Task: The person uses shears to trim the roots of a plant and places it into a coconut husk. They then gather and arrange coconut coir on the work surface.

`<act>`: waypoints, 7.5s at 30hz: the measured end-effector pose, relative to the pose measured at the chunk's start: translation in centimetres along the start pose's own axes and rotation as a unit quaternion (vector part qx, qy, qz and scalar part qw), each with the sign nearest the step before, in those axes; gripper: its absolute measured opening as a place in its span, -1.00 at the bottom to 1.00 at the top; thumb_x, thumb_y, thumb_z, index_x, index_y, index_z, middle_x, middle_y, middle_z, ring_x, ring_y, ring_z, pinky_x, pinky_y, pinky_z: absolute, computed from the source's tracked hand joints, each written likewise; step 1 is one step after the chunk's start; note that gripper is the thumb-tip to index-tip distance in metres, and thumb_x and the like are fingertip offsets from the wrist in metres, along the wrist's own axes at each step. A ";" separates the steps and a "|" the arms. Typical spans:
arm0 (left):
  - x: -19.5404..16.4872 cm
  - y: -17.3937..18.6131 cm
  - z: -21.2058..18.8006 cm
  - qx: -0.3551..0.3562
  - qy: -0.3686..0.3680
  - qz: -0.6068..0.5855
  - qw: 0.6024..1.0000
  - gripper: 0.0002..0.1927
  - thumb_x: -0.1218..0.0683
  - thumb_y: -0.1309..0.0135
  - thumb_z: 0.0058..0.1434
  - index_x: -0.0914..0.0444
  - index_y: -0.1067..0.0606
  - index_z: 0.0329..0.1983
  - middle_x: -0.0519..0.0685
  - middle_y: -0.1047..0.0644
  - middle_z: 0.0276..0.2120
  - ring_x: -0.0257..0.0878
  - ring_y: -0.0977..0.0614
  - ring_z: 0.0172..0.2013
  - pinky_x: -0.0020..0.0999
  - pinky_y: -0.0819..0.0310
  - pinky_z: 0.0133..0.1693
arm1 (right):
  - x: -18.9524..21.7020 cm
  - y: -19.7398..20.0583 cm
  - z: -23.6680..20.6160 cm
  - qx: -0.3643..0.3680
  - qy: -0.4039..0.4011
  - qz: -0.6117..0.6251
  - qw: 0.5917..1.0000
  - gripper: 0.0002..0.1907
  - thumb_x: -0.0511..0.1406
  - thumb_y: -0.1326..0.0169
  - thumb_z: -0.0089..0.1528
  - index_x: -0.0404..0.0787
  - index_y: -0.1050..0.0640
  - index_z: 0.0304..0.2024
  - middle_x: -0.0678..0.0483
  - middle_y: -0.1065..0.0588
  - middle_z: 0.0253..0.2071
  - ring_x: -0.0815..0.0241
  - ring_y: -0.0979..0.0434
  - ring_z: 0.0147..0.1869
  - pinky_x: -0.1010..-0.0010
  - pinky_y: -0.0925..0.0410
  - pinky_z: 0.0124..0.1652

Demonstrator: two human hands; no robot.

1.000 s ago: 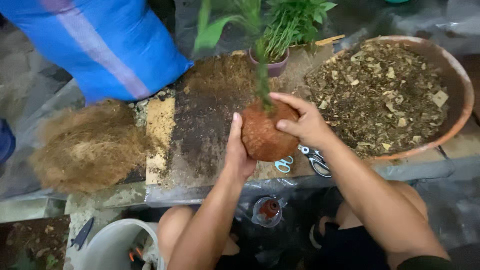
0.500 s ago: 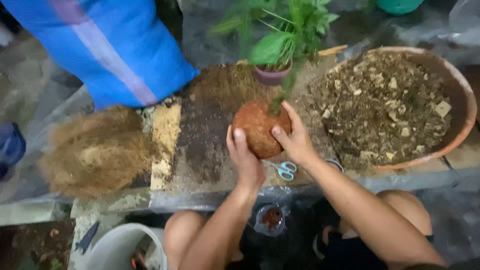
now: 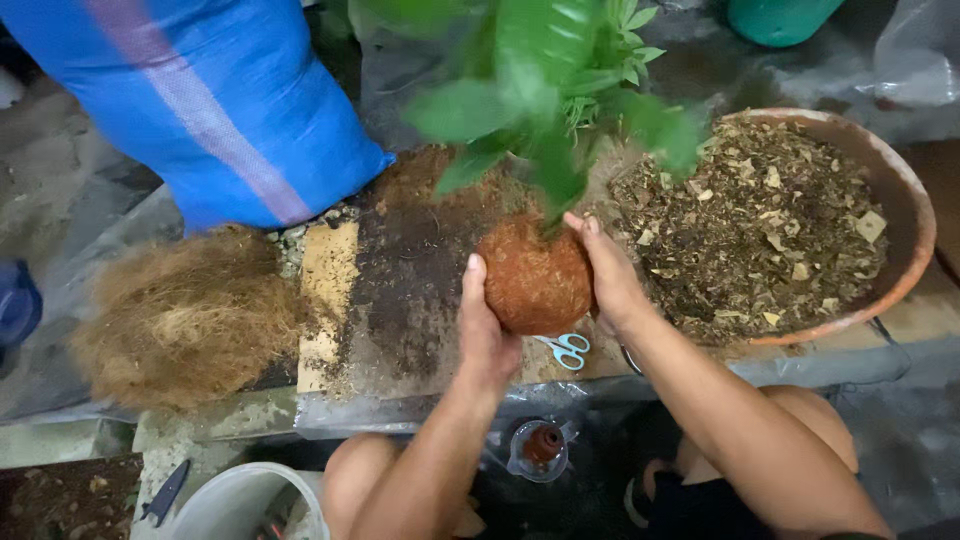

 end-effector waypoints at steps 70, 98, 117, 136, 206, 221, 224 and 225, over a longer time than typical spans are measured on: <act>0.1 -0.1 -2.3 0.117 0.028 -0.068 0.990 -0.16 -0.46 0.38 0.37 0.24 -0.33 0.37 0.11 -0.47 0.25 0.01 -0.50 0.23 0.00 -0.36 0.26 | 7.8 -2.7 -2.5 0.231 0.093 -0.184 0.951 -0.19 0.01 -0.26 0.17 -0.20 -0.41 0.38 -0.07 -0.49 0.27 0.06 -0.47 0.37 0.16 -0.30 0.35; 1.6 1.8 0.3 0.065 -0.052 -0.047 0.995 -0.15 -0.46 0.31 0.34 0.23 -0.29 0.40 0.10 -0.44 0.26 0.01 -0.49 0.25 0.02 -0.37 0.27 | 7.1 -5.3 -3.5 0.019 0.165 -0.398 0.902 0.01 0.04 -0.39 0.04 -0.33 -0.31 0.36 -0.21 -0.31 0.39 -0.10 -0.30 0.49 0.08 -0.21 0.39; -0.3 0.0 0.4 0.084 -0.041 -0.086 0.992 -0.16 -0.46 0.31 0.30 0.22 -0.32 0.38 0.07 -0.45 0.27 0.03 -0.47 0.26 0.08 -0.32 0.28 | 3.0 -4.0 -2.0 -0.002 0.010 0.131 0.991 -0.20 0.21 0.27 0.37 -0.24 -0.32 0.36 -0.15 -0.36 0.36 -0.03 -0.35 0.45 0.05 -0.22 0.38; -0.2 -0.9 0.3 0.017 -0.132 0.020 0.991 -0.24 -0.37 0.40 0.41 0.29 -0.38 0.29 0.10 -0.50 0.18 0.00 -0.53 0.19 0.02 -0.39 0.24 | 1.6 -3.1 -2.9 -0.062 -0.021 0.232 0.971 -0.33 0.11 0.26 0.37 -0.19 -0.38 0.29 -0.05 -0.43 0.29 0.11 -0.47 0.32 0.15 -0.36 0.26; 2.1 1.5 -0.6 0.032 0.016 0.015 0.999 -0.25 -0.40 0.25 0.31 0.16 -0.33 0.36 0.05 -0.45 0.26 -0.02 -0.49 0.25 0.03 -0.36 0.26 | 4.1 -4.1 -3.9 -0.004 0.114 -0.462 0.879 -0.24 0.00 -0.32 0.21 -0.35 -0.45 0.27 -0.34 -0.19 0.41 -0.23 -0.24 0.44 0.13 -0.16 0.33; 1.1 0.7 0.1 -0.001 0.015 0.014 1.000 -0.27 -0.37 0.20 0.32 0.12 -0.31 0.40 0.00 -0.43 0.31 -0.10 -0.45 0.30 -0.06 -0.29 0.31 | 3.1 -3.9 -2.1 -0.025 0.135 -0.356 0.924 -0.33 -0.07 -0.25 0.23 -0.42 -0.46 0.20 -0.23 -0.30 0.39 -0.12 -0.32 0.42 0.16 -0.24 0.31; 1.0 1.4 0.6 0.001 0.011 0.009 1.000 -0.28 -0.37 0.19 0.33 0.14 -0.31 0.39 0.00 -0.44 0.29 -0.11 -0.45 0.30 -0.06 -0.29 0.31 | 3.3 -4.2 -2.3 -0.019 0.194 -0.297 0.935 -0.40 -0.08 -0.23 0.23 -0.40 -0.52 0.13 -0.24 -0.32 0.33 -0.11 -0.33 0.42 0.17 -0.32 0.30; 1.1 1.6 0.6 0.011 0.005 0.004 1.000 -0.28 -0.36 0.18 0.34 0.16 -0.31 0.39 0.01 -0.43 0.29 -0.09 -0.45 0.29 -0.06 -0.29 0.31 | 3.4 -4.2 -2.4 -0.020 0.210 -0.324 0.922 -0.42 -0.11 -0.24 0.23 -0.39 -0.54 0.15 -0.23 -0.36 0.32 -0.12 -0.34 0.43 0.14 -0.28 0.32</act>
Point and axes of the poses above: each hand's wrist, its own z-axis towards the middle knuckle, its own y-axis out of the back of the hand, x = y × z, the point moved 3 cm from there along z, towards the middle knuckle
